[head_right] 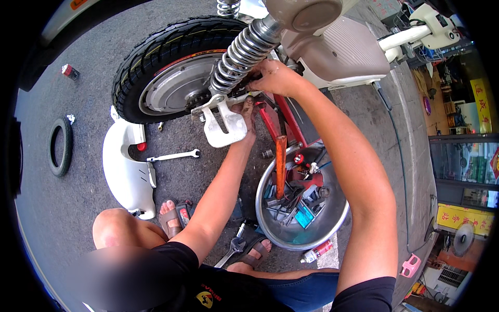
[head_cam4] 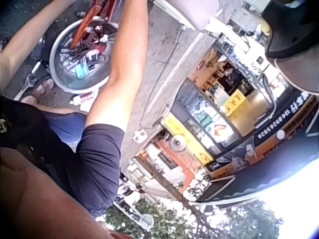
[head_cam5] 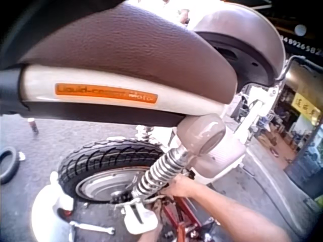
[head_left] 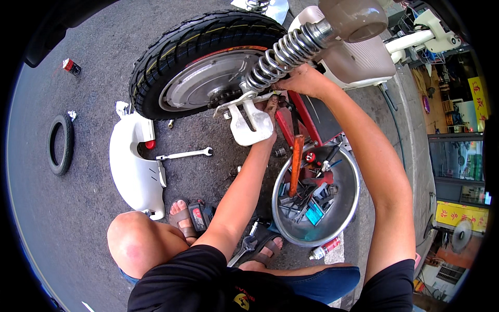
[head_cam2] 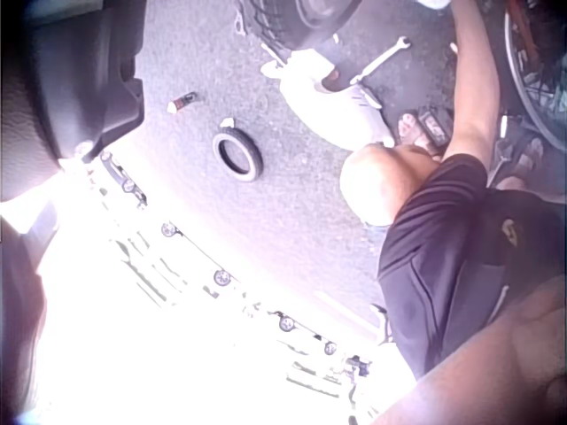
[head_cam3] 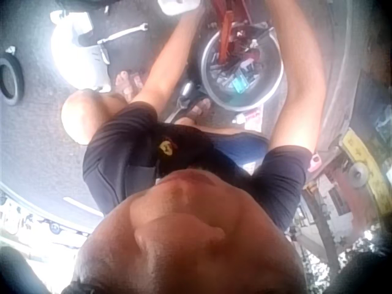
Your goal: The person works on the rear wheel and brake assembly of a scooter, using pliers and a wrench to adjust components. They retrieve a zip tie from a shelf and apply it to the brake cable, then continue tightening and adjusting the rear suspension and brake linkage.
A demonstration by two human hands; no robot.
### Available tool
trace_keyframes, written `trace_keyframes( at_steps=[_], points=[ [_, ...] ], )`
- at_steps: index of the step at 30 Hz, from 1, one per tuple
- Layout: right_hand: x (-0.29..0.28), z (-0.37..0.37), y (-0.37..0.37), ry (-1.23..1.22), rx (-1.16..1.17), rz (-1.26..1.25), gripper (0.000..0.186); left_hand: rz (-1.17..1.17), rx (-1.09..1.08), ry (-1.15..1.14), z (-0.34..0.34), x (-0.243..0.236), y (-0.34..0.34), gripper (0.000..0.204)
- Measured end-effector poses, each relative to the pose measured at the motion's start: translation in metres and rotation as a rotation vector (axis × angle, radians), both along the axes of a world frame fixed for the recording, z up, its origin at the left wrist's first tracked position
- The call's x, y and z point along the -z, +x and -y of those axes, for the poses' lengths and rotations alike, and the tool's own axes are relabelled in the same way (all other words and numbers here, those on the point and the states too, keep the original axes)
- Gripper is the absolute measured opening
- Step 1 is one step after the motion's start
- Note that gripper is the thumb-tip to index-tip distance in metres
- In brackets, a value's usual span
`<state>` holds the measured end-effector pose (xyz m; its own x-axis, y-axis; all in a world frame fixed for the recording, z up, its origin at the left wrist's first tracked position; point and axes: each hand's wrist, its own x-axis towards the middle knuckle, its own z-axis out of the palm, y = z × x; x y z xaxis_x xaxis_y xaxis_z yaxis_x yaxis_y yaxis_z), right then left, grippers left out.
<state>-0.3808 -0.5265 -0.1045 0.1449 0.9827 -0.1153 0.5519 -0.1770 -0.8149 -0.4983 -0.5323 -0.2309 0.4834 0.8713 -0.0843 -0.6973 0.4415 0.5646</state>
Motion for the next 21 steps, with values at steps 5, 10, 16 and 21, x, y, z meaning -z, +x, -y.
trace_keyframes(
  at_steps=[5,10,16,21],
  points=[
    [-0.009,0.002,-0.009,0.057,0.004,-0.101,0.038,-0.005,0.002,0.015,0.000,0.008,0.001,0.035],
    [-0.002,0.002,-0.006,0.077,-0.003,-0.158,0.039,-0.045,-0.053,-0.002,-0.001,0.018,0.007,0.036],
    [0.003,0.001,-0.002,0.028,-0.001,-0.118,0.038,-0.029,-0.075,-0.008,0.000,0.016,0.009,0.037],
    [0.009,0.002,0.001,0.033,0.015,-0.157,0.037,-0.041,-0.067,-0.010,0.003,0.007,0.006,0.037]
  ],
)
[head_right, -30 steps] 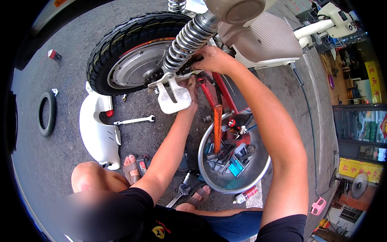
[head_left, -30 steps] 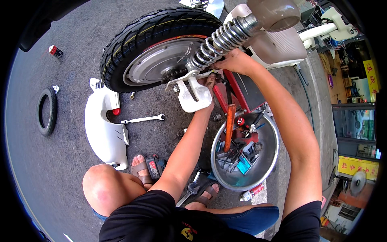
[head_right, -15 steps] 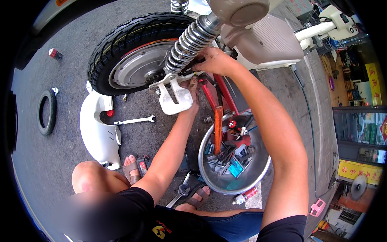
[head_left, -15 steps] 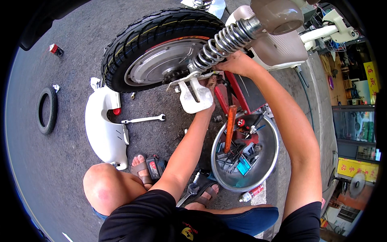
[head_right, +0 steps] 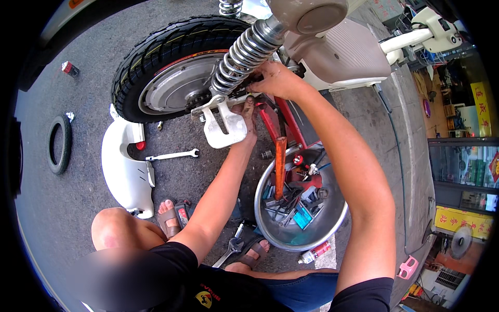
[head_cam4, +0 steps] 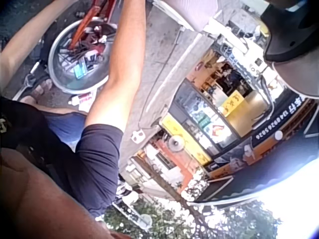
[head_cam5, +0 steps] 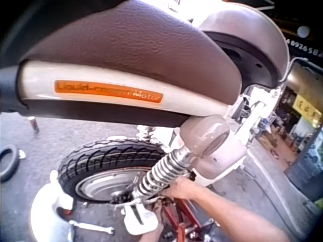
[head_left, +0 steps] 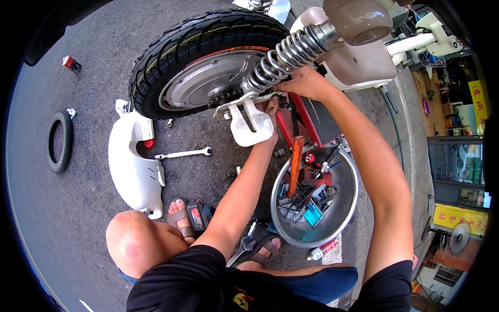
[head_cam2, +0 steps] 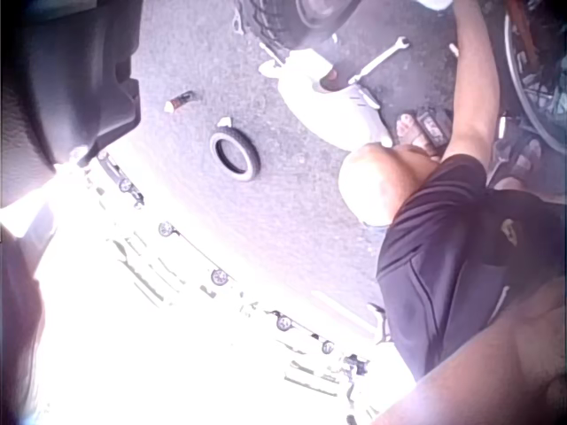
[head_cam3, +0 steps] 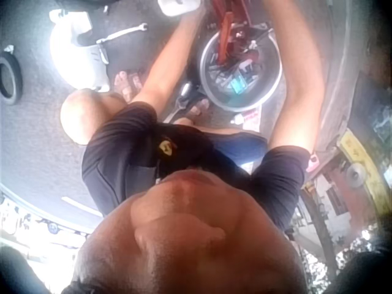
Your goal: The person works on the rear wheel and brake assembly of a scooter, using pliers and a wrench to adjust components. They retrieve a zip tie from a shelf and apply it to the brake cable, then continue tightening and adjusting the rear suspension and brake linkage.
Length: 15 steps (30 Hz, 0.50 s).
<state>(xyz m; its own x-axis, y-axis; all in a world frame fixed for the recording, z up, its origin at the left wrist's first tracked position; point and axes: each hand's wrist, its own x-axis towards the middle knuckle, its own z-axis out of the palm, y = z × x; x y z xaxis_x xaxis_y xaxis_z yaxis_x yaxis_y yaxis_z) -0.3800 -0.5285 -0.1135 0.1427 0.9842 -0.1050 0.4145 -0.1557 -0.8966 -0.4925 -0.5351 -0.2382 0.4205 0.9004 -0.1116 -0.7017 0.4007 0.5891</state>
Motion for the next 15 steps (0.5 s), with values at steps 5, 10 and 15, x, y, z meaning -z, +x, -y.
trace_keyframes(
  at_steps=[5,10,15],
  points=[
    [0.001,0.002,0.002,0.011,-0.003,0.005,0.035,0.018,0.032,-0.032,0.001,-0.006,-0.003,0.037],
    [-0.005,0.001,0.000,-0.018,-0.006,0.137,0.036,-0.001,0.026,-0.054,0.000,0.001,-0.001,0.038],
    [-0.011,0.001,-0.008,-0.011,-0.002,0.041,0.037,0.006,-0.032,-0.028,-0.001,0.005,0.002,0.037]
  ],
)
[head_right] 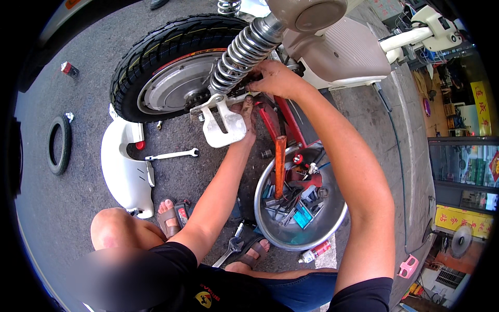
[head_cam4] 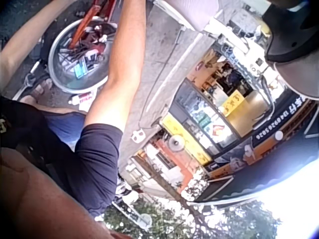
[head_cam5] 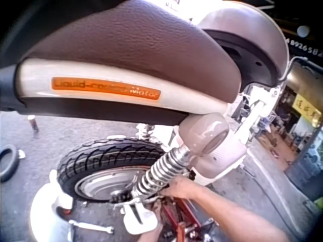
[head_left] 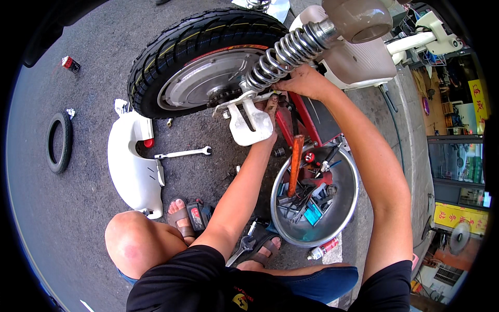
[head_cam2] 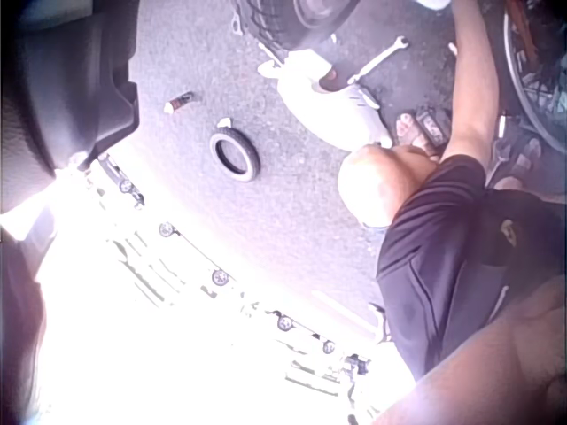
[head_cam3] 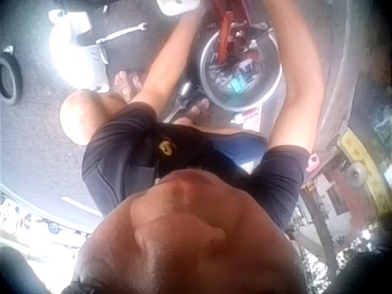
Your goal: The person works on the rear wheel and brake assembly of a scooter, using pliers and a wrench to adjust components. They retrieve a zip tie from a shelf and apply it to the brake cable, then continue tightening and adjusting the rear suspension and brake linkage.
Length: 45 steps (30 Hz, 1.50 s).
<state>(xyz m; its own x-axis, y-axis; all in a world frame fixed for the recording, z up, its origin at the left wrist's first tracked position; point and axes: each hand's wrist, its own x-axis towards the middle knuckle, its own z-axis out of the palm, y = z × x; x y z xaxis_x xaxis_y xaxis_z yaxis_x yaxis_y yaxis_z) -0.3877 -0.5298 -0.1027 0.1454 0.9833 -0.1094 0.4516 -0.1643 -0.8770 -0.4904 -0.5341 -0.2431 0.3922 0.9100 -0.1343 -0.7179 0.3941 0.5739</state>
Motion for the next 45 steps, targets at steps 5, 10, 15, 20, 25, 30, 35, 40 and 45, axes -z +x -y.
trace_keyframes(
  at_steps=[5,10,15,20,25,30,35,40,45],
  points=[
    [0.003,0.000,0.002,0.049,-0.018,-0.113,0.038,0.006,0.091,0.010,-0.002,0.009,-0.001,0.034],
    [0.006,0.000,0.003,0.043,-0.004,-0.121,0.036,-0.090,0.050,0.000,-0.002,0.007,-0.001,0.031],
    [0.008,0.002,0.005,0.034,0.002,-0.083,0.034,0.026,0.142,-0.042,0.000,-0.018,-0.012,0.032],
    [0.010,-0.001,0.006,0.075,-0.008,-0.080,0.033,0.013,0.127,-0.049,-0.003,-0.020,-0.016,0.037],
    [0.020,-0.001,0.015,0.055,0.018,0.050,0.033,0.019,0.126,-0.127,-0.003,-0.022,-0.012,0.042],
    [0.013,0.001,0.012,0.010,0.019,-0.016,0.032,0.066,0.160,-0.131,-0.001,-0.034,-0.016,0.038],
    [-0.012,-0.001,-0.004,-0.076,0.006,-0.062,0.034,0.044,0.156,-0.063,-0.006,-0.030,-0.017,0.034],
    [-0.019,0.000,-0.006,-0.121,0.028,0.015,0.034,0.008,0.121,-0.100,-0.003,-0.045,-0.018,0.039],
    [-0.014,0.000,-0.003,-0.104,0.029,-0.017,0.034,0.010,0.135,-0.108,-0.002,-0.042,-0.018,0.038]
  ],
)
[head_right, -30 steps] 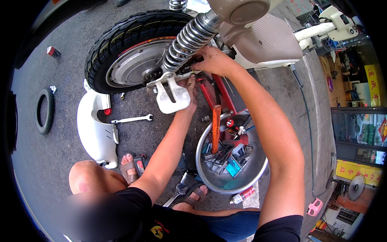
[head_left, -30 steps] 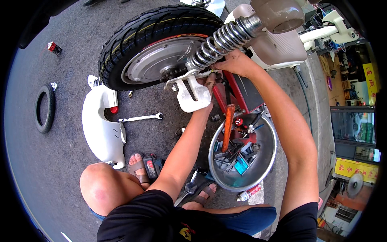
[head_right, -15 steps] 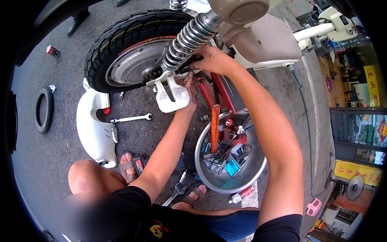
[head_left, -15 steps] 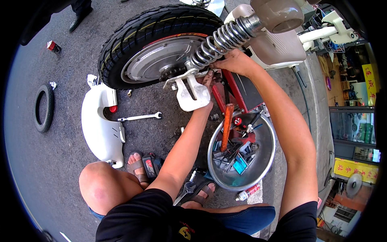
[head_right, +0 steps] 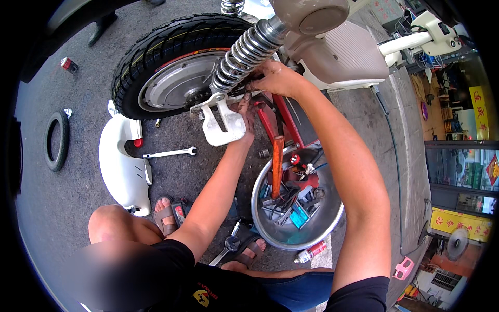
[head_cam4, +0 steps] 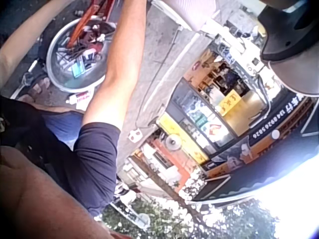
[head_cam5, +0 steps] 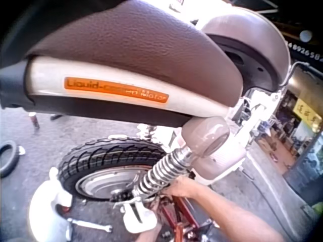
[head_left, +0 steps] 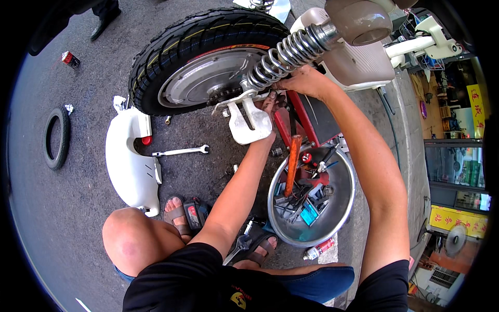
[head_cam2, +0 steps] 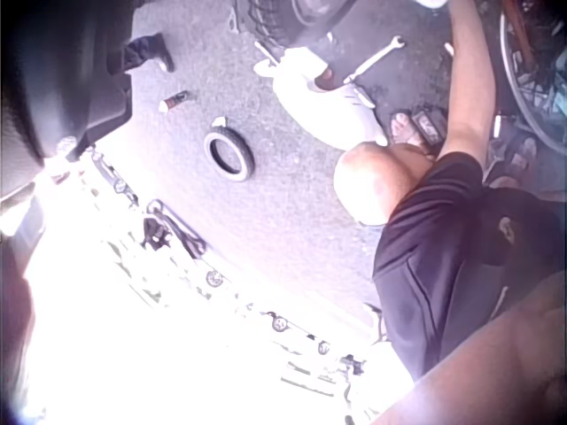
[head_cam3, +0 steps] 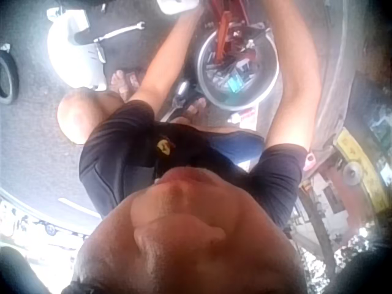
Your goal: The person works on the rear wheel and brake assembly of a scooter, using pliers and a wrench to adjust components. They retrieve a zip tie from a shelf and apply it to the brake cable, then continue tightening and adjusting the rear suspension and brake linkage.
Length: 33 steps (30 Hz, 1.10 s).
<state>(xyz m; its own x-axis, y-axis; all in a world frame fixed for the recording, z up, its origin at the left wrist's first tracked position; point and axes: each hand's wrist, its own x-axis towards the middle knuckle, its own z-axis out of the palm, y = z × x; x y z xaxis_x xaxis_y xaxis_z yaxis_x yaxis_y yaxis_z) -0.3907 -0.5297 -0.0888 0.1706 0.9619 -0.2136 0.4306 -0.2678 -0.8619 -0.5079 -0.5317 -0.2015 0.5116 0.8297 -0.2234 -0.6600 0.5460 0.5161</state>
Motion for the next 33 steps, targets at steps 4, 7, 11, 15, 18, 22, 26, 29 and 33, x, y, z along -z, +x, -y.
trace_keyframes(
  at_steps=[4,7,11,15,18,22,26,29,33],
  points=[
    [-0.011,-0.005,-0.006,-0.124,-0.048,0.224,0.039,0.075,0.052,-0.076,0.001,-0.001,-0.003,0.035],
    [0.000,-0.005,0.001,-0.102,-0.020,0.116,0.038,0.118,0.076,-0.124,-0.001,0.012,-0.001,0.034],
    [-0.003,-0.003,-0.001,-0.037,-0.048,-0.008,0.040,0.114,0.057,-0.063,0.000,0.008,0.000,0.033],
    [-0.001,-0.003,0.005,-0.102,-0.058,0.123,0.042,0.069,0.045,-0.096,0.002,-0.005,0.001,0.029],
    [-0.007,-0.003,0.001,-0.126,-0.070,0.184,0.043,0.071,0.065,-0.090,0.001,-0.006,0.000,0.028],
    [-0.032,-0.005,-0.017,-0.230,-0.069,0.230,0.044,0.131,0.112,-0.068,-0.002,0.003,0.000,0.029],
    [-0.038,-0.003,-0.015,-0.249,-0.097,0.231,0.045,0.152,0.101,-0.104,0.000,0.004,0.005,0.025],
    [-0.025,-0.005,-0.011,-0.201,-0.093,0.277,0.042,0.177,0.075,-0.100,-0.002,0.012,0.006,0.025],
    [-0.001,-0.002,0.001,-0.107,-0.070,0.311,0.042,0.232,0.168,-0.083,-0.002,0.022,0.005,0.029]
  ],
)
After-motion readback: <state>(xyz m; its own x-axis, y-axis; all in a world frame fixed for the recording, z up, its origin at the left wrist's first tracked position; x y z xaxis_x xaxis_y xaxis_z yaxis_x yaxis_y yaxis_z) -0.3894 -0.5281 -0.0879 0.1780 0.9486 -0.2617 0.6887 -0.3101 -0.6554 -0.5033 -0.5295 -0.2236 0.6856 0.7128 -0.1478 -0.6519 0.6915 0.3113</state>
